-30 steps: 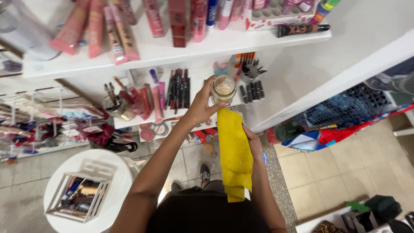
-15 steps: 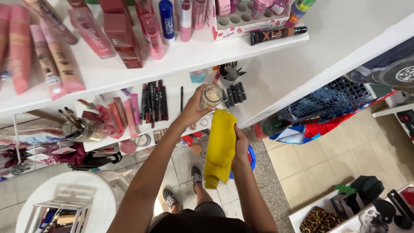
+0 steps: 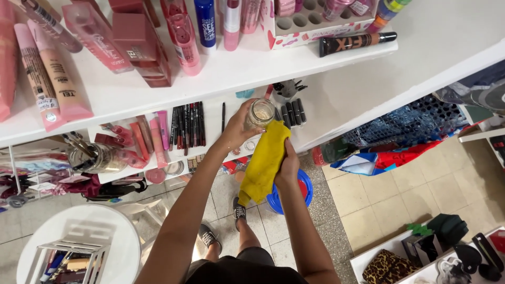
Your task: A person cleans a glass jar and several makeup brushes using a yellow cleaning cloth in a retail setting.
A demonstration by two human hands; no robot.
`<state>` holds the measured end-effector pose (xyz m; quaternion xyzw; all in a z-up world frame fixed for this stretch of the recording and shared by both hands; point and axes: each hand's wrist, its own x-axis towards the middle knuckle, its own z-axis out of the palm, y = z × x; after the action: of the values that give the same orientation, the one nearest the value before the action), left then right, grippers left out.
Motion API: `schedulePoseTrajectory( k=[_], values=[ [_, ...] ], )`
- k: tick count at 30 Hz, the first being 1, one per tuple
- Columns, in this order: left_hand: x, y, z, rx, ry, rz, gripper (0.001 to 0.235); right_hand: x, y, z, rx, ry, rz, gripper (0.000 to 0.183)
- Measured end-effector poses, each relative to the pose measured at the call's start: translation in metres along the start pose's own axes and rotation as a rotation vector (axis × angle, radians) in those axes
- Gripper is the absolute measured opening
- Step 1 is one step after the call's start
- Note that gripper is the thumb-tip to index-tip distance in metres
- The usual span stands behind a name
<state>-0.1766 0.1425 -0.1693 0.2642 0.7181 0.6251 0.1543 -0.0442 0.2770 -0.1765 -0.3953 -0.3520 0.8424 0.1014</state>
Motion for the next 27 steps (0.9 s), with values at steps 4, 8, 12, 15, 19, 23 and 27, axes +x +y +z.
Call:
schedulePoseTrajectory(
  k=[4,8,12,15,19,23,27],
  values=[
    [-0.01,0.024,-0.011,0.222,-0.027,-0.041,0.106,0.003,0.003,-0.004,-0.001,0.004,-0.043,0.041],
    [-0.024,0.009,-0.023,0.436,0.285,0.053,0.079,-0.011,0.008,-0.009,-0.005,0.074,-0.05,0.039],
    [-0.036,-0.029,-0.025,0.87,0.556,-0.171,0.038,-0.035,0.02,-0.005,-0.044,0.107,-0.031,0.039],
    [-0.035,-0.05,-0.018,1.033,0.546,-0.252,0.041,-0.032,0.04,-0.01,-0.066,0.099,-0.005,0.051],
    [-0.032,-0.051,-0.014,1.101,0.541,-0.264,0.043,-0.036,0.045,-0.003,-0.103,0.074,0.023,0.05],
    [-0.033,-0.055,-0.018,1.086,0.495,-0.266,0.024,-0.03,0.052,-0.005,-0.136,0.052,0.003,0.051],
    [-0.052,-0.014,-0.033,0.741,0.45,-0.272,0.02,-0.035,0.055,0.003,-0.165,-0.001,-0.013,0.049]
  ],
)
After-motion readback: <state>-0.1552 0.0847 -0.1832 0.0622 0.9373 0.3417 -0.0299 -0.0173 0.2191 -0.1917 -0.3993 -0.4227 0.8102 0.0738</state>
